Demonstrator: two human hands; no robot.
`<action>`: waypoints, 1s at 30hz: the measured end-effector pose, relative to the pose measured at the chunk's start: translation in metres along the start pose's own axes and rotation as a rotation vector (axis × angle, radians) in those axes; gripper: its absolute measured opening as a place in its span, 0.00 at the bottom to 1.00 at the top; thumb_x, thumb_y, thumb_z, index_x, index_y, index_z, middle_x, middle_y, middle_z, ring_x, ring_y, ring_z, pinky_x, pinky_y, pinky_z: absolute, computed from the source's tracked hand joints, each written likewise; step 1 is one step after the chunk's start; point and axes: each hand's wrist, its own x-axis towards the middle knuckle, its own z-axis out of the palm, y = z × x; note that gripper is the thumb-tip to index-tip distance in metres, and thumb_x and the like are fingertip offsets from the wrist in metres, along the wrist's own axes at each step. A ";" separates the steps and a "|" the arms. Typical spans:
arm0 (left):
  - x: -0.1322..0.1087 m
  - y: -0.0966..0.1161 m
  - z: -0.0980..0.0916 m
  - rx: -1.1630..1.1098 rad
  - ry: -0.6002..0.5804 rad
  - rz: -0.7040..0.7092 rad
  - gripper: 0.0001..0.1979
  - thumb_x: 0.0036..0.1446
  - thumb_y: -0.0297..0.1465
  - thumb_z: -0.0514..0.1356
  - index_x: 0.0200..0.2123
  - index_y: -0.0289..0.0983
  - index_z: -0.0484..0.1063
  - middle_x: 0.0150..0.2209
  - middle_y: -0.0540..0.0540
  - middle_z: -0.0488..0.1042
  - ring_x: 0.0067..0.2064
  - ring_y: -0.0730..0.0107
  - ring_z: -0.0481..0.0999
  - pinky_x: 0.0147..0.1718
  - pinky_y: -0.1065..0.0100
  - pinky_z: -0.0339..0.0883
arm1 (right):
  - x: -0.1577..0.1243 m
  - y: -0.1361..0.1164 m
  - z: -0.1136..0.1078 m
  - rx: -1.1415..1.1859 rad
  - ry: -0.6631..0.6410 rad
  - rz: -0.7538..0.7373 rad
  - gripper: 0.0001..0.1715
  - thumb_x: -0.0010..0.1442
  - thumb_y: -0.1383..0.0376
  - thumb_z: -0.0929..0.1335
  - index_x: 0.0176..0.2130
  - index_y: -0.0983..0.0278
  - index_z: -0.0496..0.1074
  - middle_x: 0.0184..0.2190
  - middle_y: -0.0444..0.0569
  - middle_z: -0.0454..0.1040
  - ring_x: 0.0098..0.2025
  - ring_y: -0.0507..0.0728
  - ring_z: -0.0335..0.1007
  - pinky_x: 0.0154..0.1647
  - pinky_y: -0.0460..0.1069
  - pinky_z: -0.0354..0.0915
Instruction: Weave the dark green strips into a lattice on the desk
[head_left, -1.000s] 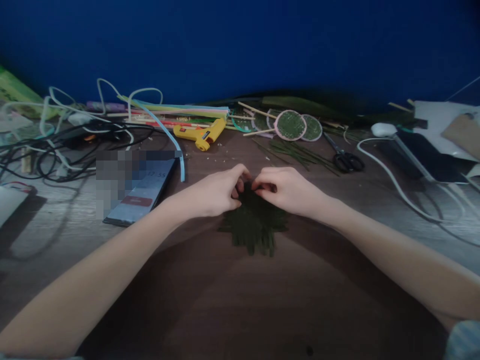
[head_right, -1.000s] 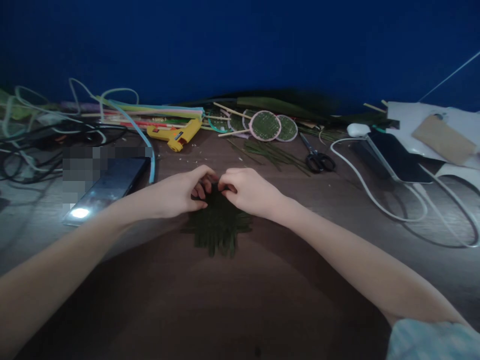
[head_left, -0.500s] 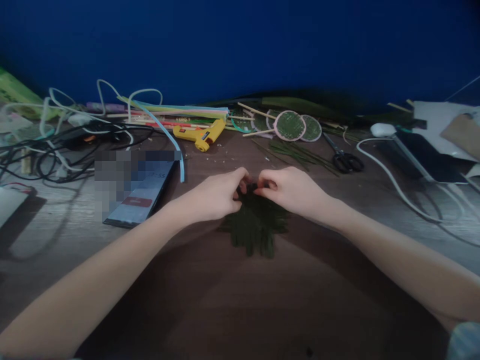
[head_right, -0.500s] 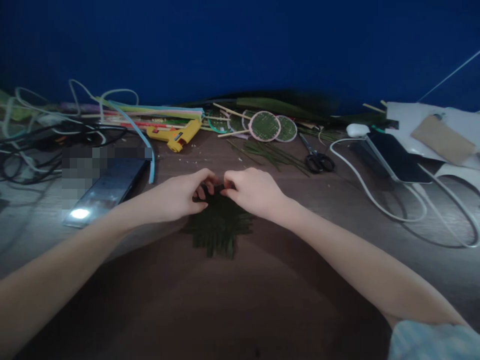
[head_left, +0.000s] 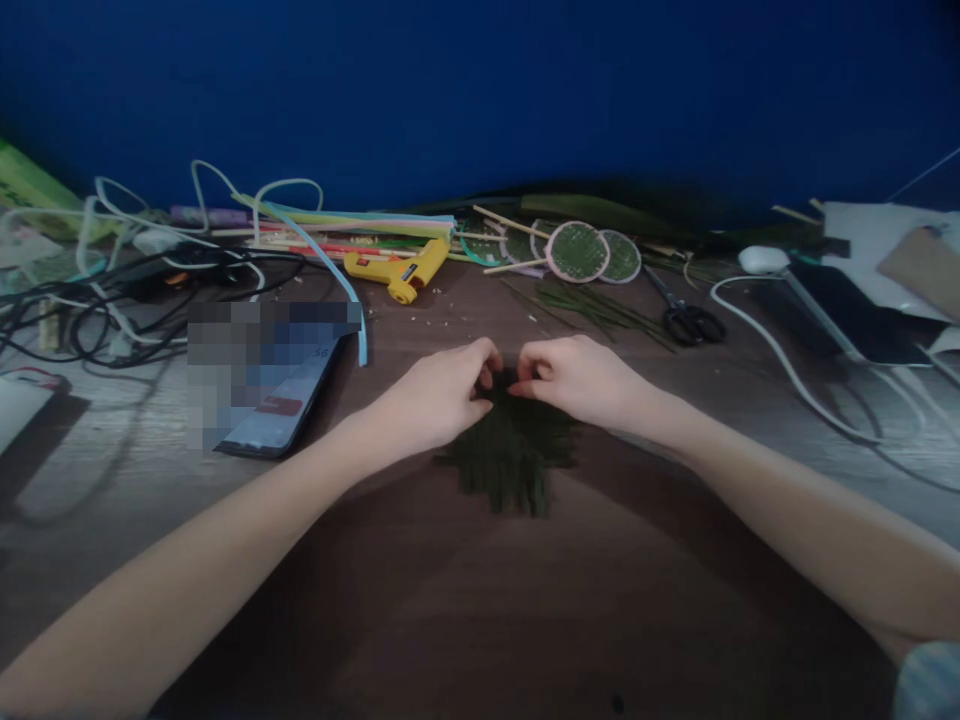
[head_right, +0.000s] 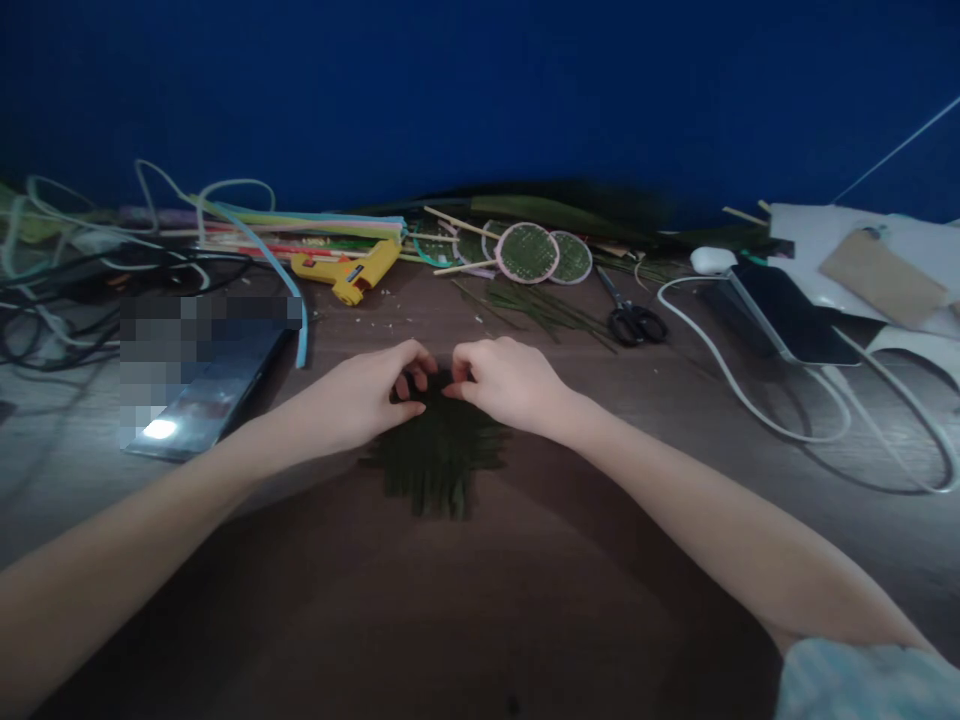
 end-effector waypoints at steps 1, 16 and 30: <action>0.000 0.000 0.000 -0.001 0.000 0.005 0.13 0.50 0.28 0.57 0.41 0.39 0.61 0.38 0.48 0.72 0.36 0.68 0.71 0.32 0.68 0.61 | 0.000 0.000 -0.001 0.007 -0.009 0.003 0.09 0.51 0.58 0.68 0.26 0.61 0.69 0.20 0.41 0.65 0.23 0.50 0.57 0.23 0.45 0.47; 0.002 0.002 0.003 0.045 0.108 0.102 0.11 0.47 0.22 0.55 0.36 0.37 0.64 0.33 0.49 0.67 0.35 0.69 0.69 0.35 0.68 0.61 | 0.000 0.003 -0.003 0.027 -0.052 0.001 0.11 0.51 0.57 0.67 0.25 0.62 0.69 0.20 0.41 0.66 0.23 0.49 0.57 0.23 0.46 0.47; 0.006 -0.004 0.010 -0.138 0.053 0.121 0.14 0.46 0.20 0.55 0.38 0.36 0.63 0.34 0.50 0.72 0.32 0.75 0.70 0.32 0.73 0.63 | 0.001 0.003 -0.009 0.220 -0.046 0.078 0.15 0.51 0.56 0.67 0.21 0.64 0.66 0.18 0.41 0.64 0.21 0.48 0.55 0.23 0.46 0.48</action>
